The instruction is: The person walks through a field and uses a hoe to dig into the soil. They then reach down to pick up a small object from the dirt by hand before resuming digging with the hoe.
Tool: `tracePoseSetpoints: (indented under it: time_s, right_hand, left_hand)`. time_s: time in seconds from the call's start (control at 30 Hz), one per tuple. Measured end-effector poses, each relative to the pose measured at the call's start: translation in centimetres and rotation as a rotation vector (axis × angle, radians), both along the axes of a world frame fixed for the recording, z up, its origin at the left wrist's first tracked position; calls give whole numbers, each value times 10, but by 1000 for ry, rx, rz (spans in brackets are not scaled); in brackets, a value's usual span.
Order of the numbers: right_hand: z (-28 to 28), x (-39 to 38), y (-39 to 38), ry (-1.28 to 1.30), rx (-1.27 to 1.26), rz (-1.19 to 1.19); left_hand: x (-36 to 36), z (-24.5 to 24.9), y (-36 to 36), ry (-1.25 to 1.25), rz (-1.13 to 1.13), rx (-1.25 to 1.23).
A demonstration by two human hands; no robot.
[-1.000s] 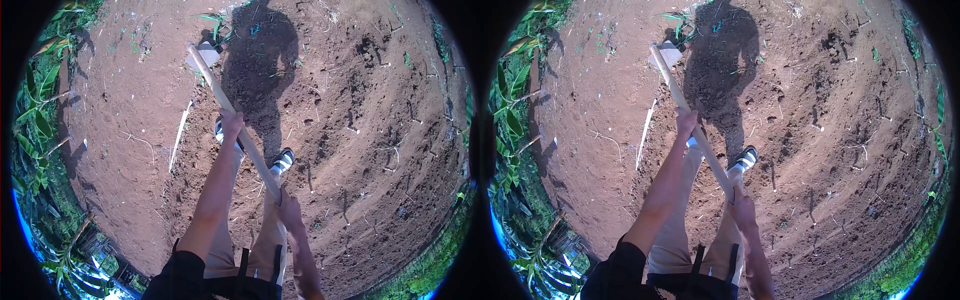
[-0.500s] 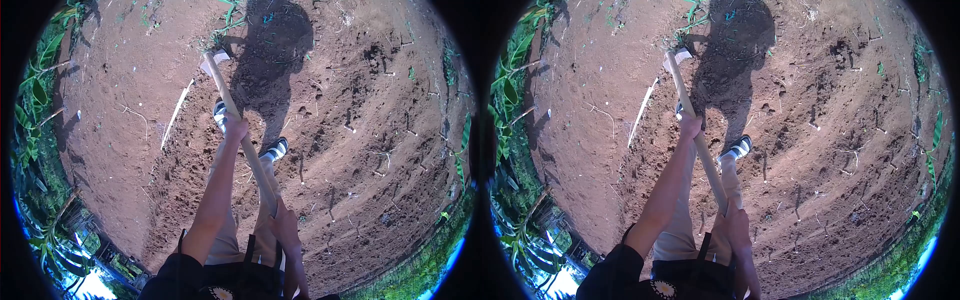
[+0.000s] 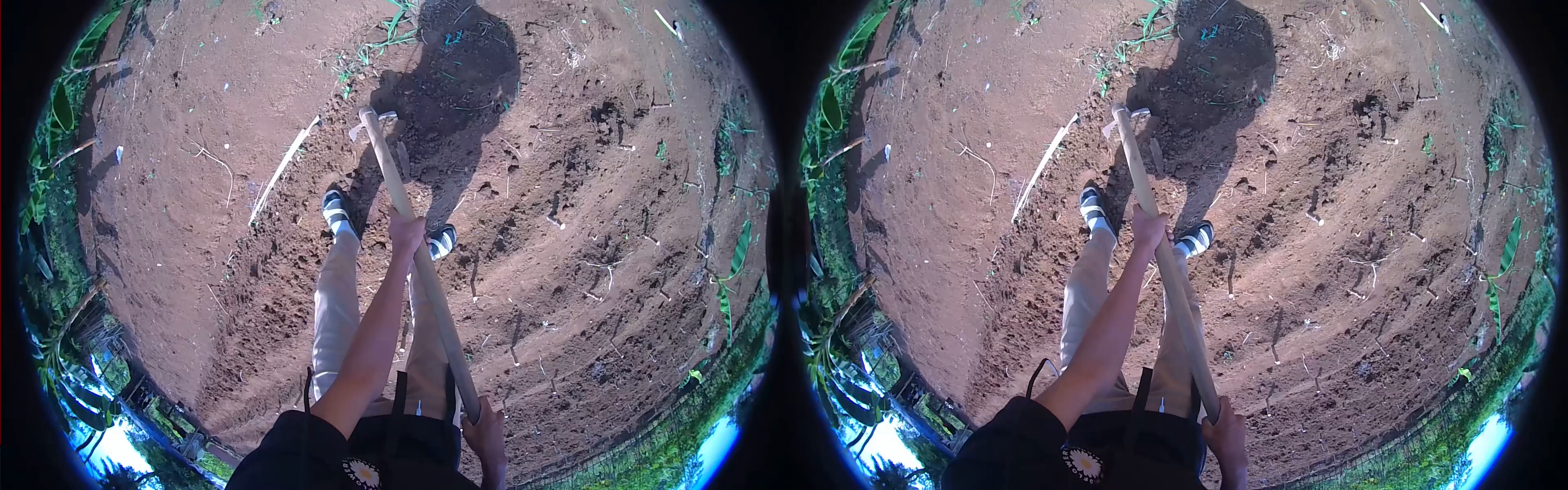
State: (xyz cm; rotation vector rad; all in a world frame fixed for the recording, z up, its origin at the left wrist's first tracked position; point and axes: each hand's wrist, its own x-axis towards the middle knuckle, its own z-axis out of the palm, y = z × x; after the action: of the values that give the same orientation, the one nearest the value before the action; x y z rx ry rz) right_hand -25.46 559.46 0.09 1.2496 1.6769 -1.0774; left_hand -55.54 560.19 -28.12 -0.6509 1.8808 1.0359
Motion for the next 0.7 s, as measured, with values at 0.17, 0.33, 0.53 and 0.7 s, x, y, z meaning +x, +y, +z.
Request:
tracePoseSetpoints:
  time_s: [0.17, 0.33, 0.53, 0.7]
  right_hand:
    - [-3, 88, -26, -26, 82, 47]
    - [-46, 185, -72, 42, 144, 136]
    - [-119, 152, -73, -23, 49, 47]
    - [-180, -36, -30, 192, 15, -7]
  left_hand:
    - [45, -11, -16, -26, 173, 107]
    - [121, 8, -51, 97, 159, 29]
    - [47, -17, -52, 115, 153, 122]
    - [-80, -88, -32, 368, -131, -139]
